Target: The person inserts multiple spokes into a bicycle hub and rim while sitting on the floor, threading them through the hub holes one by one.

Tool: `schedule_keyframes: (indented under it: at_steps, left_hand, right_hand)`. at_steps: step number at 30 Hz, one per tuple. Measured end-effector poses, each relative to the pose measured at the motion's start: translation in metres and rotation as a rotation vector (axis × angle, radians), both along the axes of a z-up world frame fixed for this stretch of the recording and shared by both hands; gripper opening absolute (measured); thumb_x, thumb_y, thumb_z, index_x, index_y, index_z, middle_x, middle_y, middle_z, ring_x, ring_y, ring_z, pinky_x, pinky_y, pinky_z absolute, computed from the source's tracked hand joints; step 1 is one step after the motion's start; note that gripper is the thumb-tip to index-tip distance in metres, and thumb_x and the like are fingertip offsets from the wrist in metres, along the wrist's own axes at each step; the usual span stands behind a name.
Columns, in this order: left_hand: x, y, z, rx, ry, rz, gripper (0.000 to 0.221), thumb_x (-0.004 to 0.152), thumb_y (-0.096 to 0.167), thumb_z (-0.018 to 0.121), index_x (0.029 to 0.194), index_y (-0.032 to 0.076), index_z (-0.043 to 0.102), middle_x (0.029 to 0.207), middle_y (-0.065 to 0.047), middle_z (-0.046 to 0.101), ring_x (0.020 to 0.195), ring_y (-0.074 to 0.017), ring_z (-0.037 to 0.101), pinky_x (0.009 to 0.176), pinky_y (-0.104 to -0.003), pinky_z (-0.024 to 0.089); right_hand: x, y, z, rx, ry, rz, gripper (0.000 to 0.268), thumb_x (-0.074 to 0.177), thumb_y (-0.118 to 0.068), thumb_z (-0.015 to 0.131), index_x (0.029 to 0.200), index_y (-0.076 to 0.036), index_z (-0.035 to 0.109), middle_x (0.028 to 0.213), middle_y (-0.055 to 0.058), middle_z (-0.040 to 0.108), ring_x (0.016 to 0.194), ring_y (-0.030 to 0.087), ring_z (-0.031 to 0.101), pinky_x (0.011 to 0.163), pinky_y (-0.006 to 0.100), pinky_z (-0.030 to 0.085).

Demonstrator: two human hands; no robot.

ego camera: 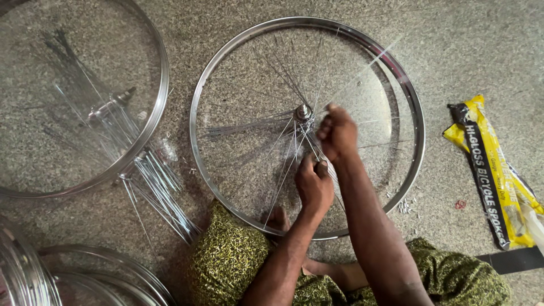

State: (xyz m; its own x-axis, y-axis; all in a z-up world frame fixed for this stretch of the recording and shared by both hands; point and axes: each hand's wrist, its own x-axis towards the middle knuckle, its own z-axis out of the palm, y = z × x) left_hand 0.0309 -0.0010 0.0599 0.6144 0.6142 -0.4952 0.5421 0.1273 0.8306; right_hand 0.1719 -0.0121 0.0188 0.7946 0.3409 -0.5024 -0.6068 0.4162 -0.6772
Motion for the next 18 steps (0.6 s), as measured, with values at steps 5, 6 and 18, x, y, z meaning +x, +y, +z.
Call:
schedule_keyframes:
  at_steps: [5, 6, 18]
  left_hand:
    - [0.0, -0.002, -0.014, 0.069, -0.129, 0.049, 0.04, 0.101, 0.018, 0.055, 0.135, -0.001, 0.057, 0.125, -0.02, 0.065, 0.108, -0.0305, 0.067, 0.088, -0.042, 0.055]
    - [-0.001, -0.004, -0.019, 0.11, -0.165, 0.036, 0.039, 0.103, 0.021, 0.056, 0.135, -0.002, 0.058, 0.122, -0.021, 0.066, 0.107, -0.0313, 0.067, 0.088, -0.044, 0.054]
    - [-0.011, 0.001, -0.043, -0.315, -0.301, -0.106, 0.04, 0.096, 0.017, 0.051, 0.134, 0.002, 0.054, 0.09, -0.012, 0.074, 0.055, -0.0178, 0.067, 0.048, -0.032, 0.053]
  right_hand:
    - [-0.023, -0.084, 0.01, -0.058, -0.197, -0.378, 0.011, 0.104, -0.012, 0.056, 0.094, -0.008, 0.059, 0.073, 0.0, 0.051, 0.063, 0.01, 0.047, 0.054, 0.025, 0.04]
    - [-0.044, -0.107, 0.01, -0.125, -0.262, -0.399, 0.015, 0.105, -0.011, 0.056, 0.09, -0.01, 0.056, 0.074, 0.0, 0.05, 0.064, 0.009, 0.047, 0.055, 0.025, 0.04]
    - [-0.224, -0.223, 0.03, -0.131, 0.386, -0.199, 0.022, 0.1, -0.008, 0.043, 0.114, 0.002, 0.057, 0.094, 0.013, 0.067, 0.083, 0.019, 0.068, 0.073, 0.028, 0.06]
